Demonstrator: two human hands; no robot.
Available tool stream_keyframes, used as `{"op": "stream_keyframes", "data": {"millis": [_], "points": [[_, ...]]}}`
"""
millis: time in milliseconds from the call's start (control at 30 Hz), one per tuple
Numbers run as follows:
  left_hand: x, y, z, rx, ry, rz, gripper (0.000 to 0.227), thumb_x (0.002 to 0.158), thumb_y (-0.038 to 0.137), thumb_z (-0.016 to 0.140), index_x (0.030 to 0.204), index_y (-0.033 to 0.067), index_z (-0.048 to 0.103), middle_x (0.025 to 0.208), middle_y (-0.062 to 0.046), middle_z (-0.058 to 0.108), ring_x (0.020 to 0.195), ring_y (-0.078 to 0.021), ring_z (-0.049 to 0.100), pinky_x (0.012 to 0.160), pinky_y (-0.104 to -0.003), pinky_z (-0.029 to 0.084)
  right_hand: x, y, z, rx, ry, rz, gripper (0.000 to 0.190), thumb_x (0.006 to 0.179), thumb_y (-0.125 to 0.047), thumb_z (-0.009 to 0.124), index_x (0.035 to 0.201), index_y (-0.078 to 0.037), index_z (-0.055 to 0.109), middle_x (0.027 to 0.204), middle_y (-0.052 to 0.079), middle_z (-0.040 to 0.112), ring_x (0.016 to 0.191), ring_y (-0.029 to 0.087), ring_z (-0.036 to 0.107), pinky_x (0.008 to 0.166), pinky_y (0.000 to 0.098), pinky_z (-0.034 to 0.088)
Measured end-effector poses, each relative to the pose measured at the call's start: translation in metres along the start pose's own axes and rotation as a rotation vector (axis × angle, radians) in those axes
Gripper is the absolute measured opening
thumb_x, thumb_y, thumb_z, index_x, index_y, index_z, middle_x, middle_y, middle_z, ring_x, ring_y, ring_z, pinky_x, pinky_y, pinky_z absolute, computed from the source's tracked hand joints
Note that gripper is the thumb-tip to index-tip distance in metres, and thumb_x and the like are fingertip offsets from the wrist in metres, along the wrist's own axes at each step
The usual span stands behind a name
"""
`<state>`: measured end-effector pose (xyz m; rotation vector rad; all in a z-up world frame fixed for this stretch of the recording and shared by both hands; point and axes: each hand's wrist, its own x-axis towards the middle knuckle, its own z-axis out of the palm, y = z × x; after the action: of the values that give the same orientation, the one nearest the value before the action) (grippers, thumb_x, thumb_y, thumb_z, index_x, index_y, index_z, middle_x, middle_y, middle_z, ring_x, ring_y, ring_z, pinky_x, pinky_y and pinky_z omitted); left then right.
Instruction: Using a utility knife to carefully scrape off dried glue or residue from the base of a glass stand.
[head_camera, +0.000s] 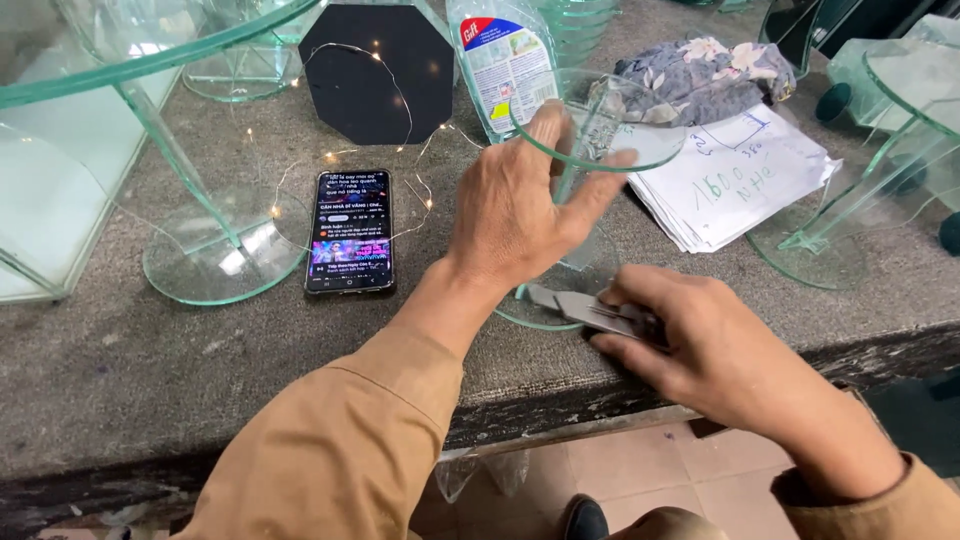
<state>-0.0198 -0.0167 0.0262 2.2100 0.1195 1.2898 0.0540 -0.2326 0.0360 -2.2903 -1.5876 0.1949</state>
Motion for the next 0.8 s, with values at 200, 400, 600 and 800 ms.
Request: {"op": "stream_keyframes", "data": {"millis": [200, 400, 600, 800], "points": [[0.015, 0.006, -0.041, -0.172, -0.395, -0.162, 0.048, 0.091, 0.064, 0.063, 0.108, 0.0192, 0.055, 0.08, 0.004, 0.063, 0.07, -0.0174, 0.058, 0.069, -0.038, 0.045, 0.001, -0.01, -0.002, -0.18, -0.022, 0.246, 0.022, 0.111, -0.042, 0.062, 0.101, -0.022, 0.062, 0.065, 0.017, 0.072, 0.072, 0.05, 0.063, 0.069, 0.0514, 0.045], [0.017, -0.002, -0.05, -0.21, -0.557, -0.321, 0.048, 0.092, 0.056, 0.075, 0.118, 0.0196, 0.059, 0.088, 0.005, 0.064, 0.08, -0.0131, 0.06, 0.079, -0.034, 0.05, 0.012, -0.017, 0.0, -0.377, -0.095, 0.368, 0.034, 0.114, -0.049, 0.051, 0.1, -0.019, 0.06, 0.082, 0.023, 0.077, 0.088, 0.055, 0.069, 0.074, 0.0631, 0.05], [0.014, -0.022, -0.05, -0.339, -0.615, -0.227, 0.051, 0.092, 0.049, 0.084, 0.123, 0.0185, 0.056, 0.099, 0.003, 0.059, 0.087, -0.0113, 0.054, 0.081, -0.032, 0.051, 0.035, -0.058, -0.022, 0.073, -0.276, 0.569, 0.045, 0.118, -0.035, 0.051, 0.085, -0.006, 0.057, 0.065, 0.011, 0.076, 0.045, 0.025, 0.073, 0.056, 0.039, 0.061], [0.01, -0.03, -0.05, -0.439, -0.647, -0.234, 0.05, 0.097, 0.036, 0.084, 0.129, 0.0163, 0.052, 0.105, 0.0, 0.055, 0.098, -0.0142, 0.056, 0.088, -0.033, 0.054, 0.035, -0.065, -0.013, 0.158, -0.342, 0.545, 0.038, 0.118, -0.033, 0.047, 0.089, -0.009, 0.054, 0.06, 0.005, 0.08, 0.045, 0.021, 0.078, 0.07, 0.0346, 0.066]]}}
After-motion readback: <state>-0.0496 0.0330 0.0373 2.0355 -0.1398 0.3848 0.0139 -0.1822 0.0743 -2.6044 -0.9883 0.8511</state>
